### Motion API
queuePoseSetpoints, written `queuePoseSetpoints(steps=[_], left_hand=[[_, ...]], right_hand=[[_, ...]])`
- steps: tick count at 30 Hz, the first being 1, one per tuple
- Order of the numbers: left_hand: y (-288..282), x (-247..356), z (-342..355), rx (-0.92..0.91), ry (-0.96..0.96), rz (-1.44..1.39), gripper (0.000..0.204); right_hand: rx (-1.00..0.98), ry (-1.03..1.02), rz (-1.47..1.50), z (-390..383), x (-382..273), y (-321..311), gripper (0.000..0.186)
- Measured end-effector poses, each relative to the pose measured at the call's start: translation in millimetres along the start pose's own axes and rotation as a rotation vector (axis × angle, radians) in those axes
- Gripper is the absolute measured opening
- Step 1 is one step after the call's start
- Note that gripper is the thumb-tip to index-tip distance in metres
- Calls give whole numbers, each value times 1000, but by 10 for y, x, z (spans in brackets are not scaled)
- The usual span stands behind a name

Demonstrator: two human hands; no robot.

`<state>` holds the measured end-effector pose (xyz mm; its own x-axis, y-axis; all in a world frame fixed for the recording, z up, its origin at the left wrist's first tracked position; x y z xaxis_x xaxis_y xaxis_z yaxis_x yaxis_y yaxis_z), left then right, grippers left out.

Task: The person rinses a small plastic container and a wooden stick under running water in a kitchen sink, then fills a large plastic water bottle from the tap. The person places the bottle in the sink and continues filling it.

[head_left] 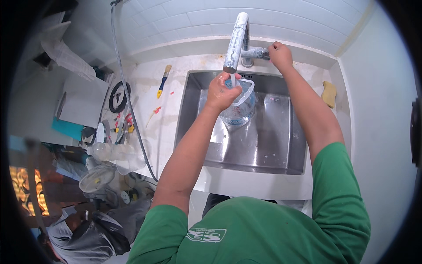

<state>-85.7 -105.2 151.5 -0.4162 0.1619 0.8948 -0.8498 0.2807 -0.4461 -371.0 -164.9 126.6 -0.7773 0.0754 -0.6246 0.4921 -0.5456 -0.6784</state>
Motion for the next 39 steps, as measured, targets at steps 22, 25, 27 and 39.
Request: queuePoseSetpoints(steps=[22, 25, 27, 39], left_hand=[[28, -42, -238, 66, 481, 61, 27], [31, -32, -279, 46, 543, 97, 29], [107, 23, -354, 35, 531, 103, 29], [28, -26, -427, 13, 335, 77, 29]], right_hand=[[8, -219, 213, -437, 135, 178, 37], [-43, -257, 133, -329, 162, 37, 33], [-83, -277, -25, -188, 203, -29, 28], [-61, -238, -253, -184, -185, -66, 18]])
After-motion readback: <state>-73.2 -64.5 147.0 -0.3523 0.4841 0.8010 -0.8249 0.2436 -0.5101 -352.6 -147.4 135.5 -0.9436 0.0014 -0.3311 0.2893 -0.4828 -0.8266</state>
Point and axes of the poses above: each hand's wrist, its own z-axis towards the middle knuckle, its own y-axis out of the palm, x = y × z, the point moved 3 cm from there along z, towards the middle knuckle, and after that the axes turned 10 degrees about -y, right-handed, at the moved point
